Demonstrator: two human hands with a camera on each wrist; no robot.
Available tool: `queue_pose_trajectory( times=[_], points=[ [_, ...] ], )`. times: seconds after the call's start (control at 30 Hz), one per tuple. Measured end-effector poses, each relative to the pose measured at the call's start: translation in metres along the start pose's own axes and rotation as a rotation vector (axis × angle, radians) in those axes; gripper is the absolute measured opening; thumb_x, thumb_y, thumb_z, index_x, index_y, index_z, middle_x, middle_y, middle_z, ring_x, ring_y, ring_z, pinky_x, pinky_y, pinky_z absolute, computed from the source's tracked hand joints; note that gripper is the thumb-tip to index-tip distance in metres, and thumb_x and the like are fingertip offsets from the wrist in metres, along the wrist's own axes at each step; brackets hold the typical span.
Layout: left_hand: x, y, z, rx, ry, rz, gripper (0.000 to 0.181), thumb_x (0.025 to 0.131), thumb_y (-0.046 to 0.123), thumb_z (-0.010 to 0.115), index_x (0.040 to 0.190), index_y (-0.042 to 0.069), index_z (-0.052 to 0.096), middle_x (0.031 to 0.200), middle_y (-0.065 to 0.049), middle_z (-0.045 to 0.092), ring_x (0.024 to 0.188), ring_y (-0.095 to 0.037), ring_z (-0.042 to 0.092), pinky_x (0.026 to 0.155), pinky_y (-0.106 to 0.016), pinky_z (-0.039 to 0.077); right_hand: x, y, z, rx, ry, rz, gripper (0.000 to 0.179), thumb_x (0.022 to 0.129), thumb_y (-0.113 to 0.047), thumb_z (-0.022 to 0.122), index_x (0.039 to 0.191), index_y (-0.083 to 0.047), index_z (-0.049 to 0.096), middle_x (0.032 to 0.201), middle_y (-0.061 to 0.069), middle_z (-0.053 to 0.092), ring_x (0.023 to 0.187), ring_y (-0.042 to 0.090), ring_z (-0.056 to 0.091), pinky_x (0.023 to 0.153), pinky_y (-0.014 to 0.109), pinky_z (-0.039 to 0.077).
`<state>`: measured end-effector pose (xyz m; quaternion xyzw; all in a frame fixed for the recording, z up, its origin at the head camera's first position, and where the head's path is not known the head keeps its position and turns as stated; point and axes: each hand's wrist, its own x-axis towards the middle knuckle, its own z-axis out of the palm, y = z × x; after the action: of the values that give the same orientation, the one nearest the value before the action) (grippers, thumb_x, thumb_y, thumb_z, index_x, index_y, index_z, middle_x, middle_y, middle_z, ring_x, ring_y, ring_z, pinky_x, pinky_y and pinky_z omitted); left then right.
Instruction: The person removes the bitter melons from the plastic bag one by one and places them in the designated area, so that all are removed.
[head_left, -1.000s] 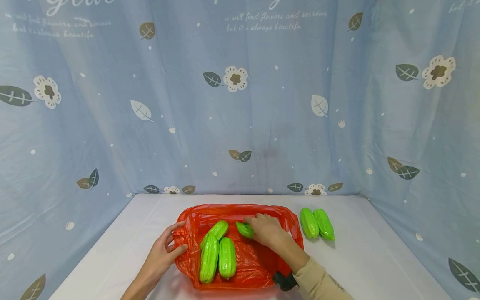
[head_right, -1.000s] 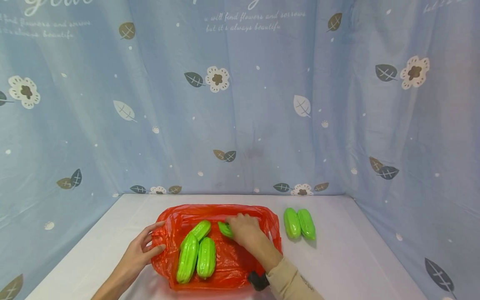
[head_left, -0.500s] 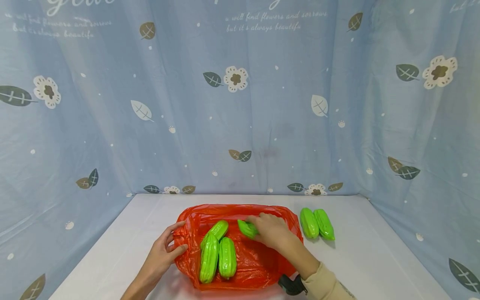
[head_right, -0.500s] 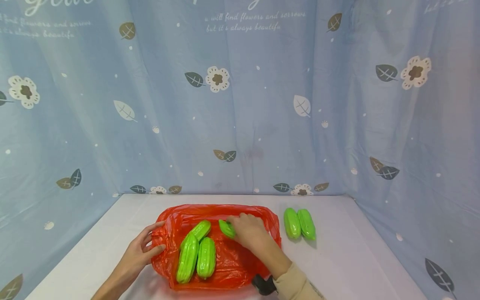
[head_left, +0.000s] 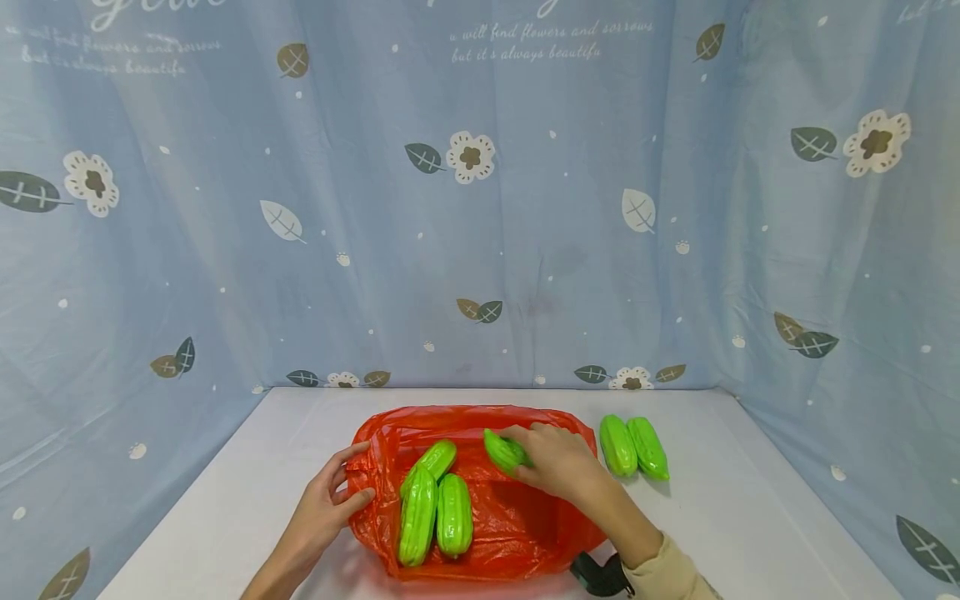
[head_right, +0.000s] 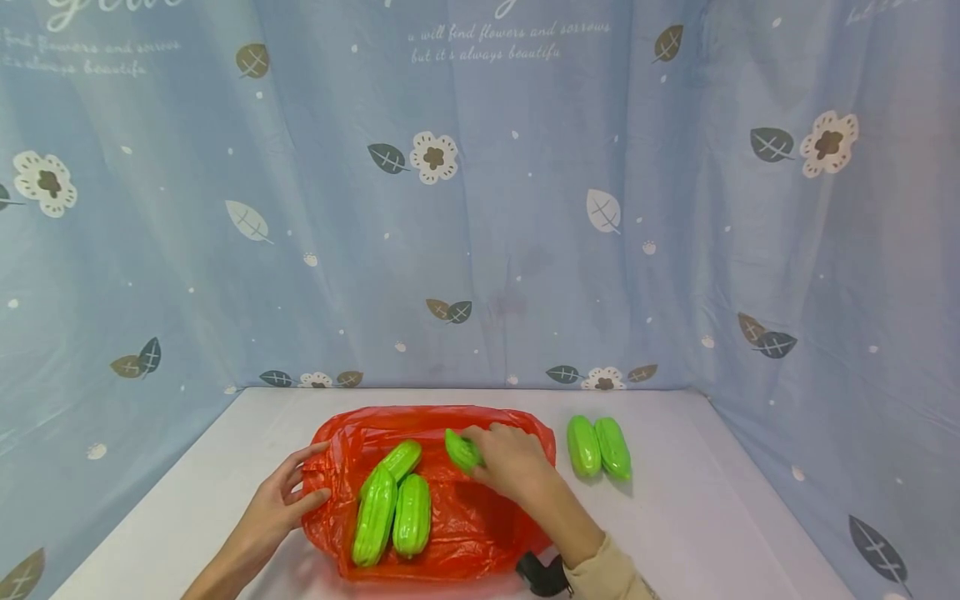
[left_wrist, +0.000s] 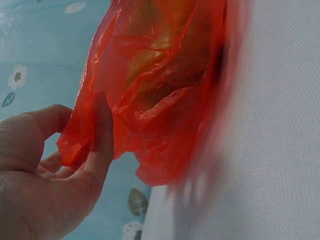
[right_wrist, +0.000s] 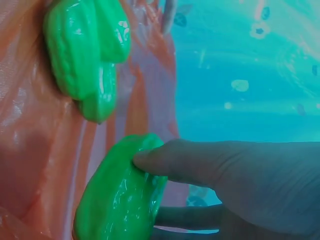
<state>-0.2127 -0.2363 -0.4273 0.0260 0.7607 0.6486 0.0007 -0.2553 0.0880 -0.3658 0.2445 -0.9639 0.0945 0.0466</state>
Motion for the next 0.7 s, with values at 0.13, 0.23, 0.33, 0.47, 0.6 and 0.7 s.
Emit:
queue_pose_trajectory(
  times=[0.13, 0.23, 0.33, 0.47, 0.6, 0.7],
  points=[
    [0.000, 0.000, 0.000, 0.006, 0.001, 0.001, 0.063, 0.081, 0.013, 0.066, 0.134, 0.024, 0.035, 0.134, -0.013, 0.044, 0.107, -0.024, 0.058, 0.075, -0.033, 0.056, -0.003, 0.001, -0.004, 0.015, -0.005, 0.022, 0.052, 0.076, -0.035, 0.070, 0.125, -0.030, 0.052, 0.105, -0.001, 0.061, 0.091, 0.016, 0.056, 0.069, 0.039, 0.051],
    [0.001, 0.000, 0.000, 0.010, 0.007, -0.003, 0.063, 0.080, 0.014, 0.066, 0.134, 0.025, 0.036, 0.134, -0.012, 0.045, 0.106, -0.022, 0.059, 0.074, -0.033, 0.056, -0.004, 0.002, -0.008, 0.023, 0.006, 0.030, 0.052, 0.076, -0.036, 0.070, 0.125, -0.029, 0.052, 0.108, -0.001, 0.062, 0.092, 0.016, 0.057, 0.070, 0.040, 0.051],
    [0.001, 0.001, 0.001, 0.011, 0.007, -0.008, 0.063, 0.080, 0.014, 0.066, 0.134, 0.025, 0.035, 0.134, -0.012, 0.045, 0.107, -0.023, 0.059, 0.074, -0.033, 0.056, -0.008, 0.004, -0.012, 0.025, 0.038, 0.019, 0.052, 0.076, -0.036, 0.069, 0.124, -0.029, 0.052, 0.111, -0.002, 0.062, 0.095, 0.017, 0.058, 0.073, 0.040, 0.051],
    [0.001, 0.001, 0.001, 0.008, 0.007, -0.010, 0.063, 0.080, 0.014, 0.067, 0.134, 0.024, 0.035, 0.135, -0.013, 0.044, 0.107, -0.025, 0.058, 0.074, -0.034, 0.056, -0.012, 0.008, -0.020, 0.047, 0.064, 0.020, 0.050, 0.076, -0.035, 0.069, 0.123, -0.028, 0.053, 0.113, -0.002, 0.062, 0.101, 0.020, 0.059, 0.080, 0.042, 0.051],
    [0.000, 0.000, 0.002, 0.006, 0.009, -0.009, 0.063, 0.080, 0.014, 0.067, 0.134, 0.024, 0.036, 0.135, -0.013, 0.044, 0.108, -0.026, 0.058, 0.074, -0.034, 0.056, -0.016, 0.012, -0.027, 0.096, 0.050, 0.068, 0.052, 0.076, -0.036, 0.069, 0.125, -0.029, 0.052, 0.113, 0.000, 0.062, 0.099, 0.020, 0.059, 0.079, 0.042, 0.052],
    [0.001, 0.000, 0.002, 0.007, 0.008, -0.005, 0.063, 0.080, 0.013, 0.067, 0.134, 0.024, 0.036, 0.136, -0.013, 0.044, 0.109, -0.027, 0.057, 0.074, -0.034, 0.056, -0.019, 0.018, -0.029, 0.111, 0.052, 0.111, 0.054, 0.076, -0.036, 0.070, 0.126, -0.030, 0.051, 0.108, -0.001, 0.063, 0.092, 0.016, 0.058, 0.074, 0.039, 0.054]
  ],
)
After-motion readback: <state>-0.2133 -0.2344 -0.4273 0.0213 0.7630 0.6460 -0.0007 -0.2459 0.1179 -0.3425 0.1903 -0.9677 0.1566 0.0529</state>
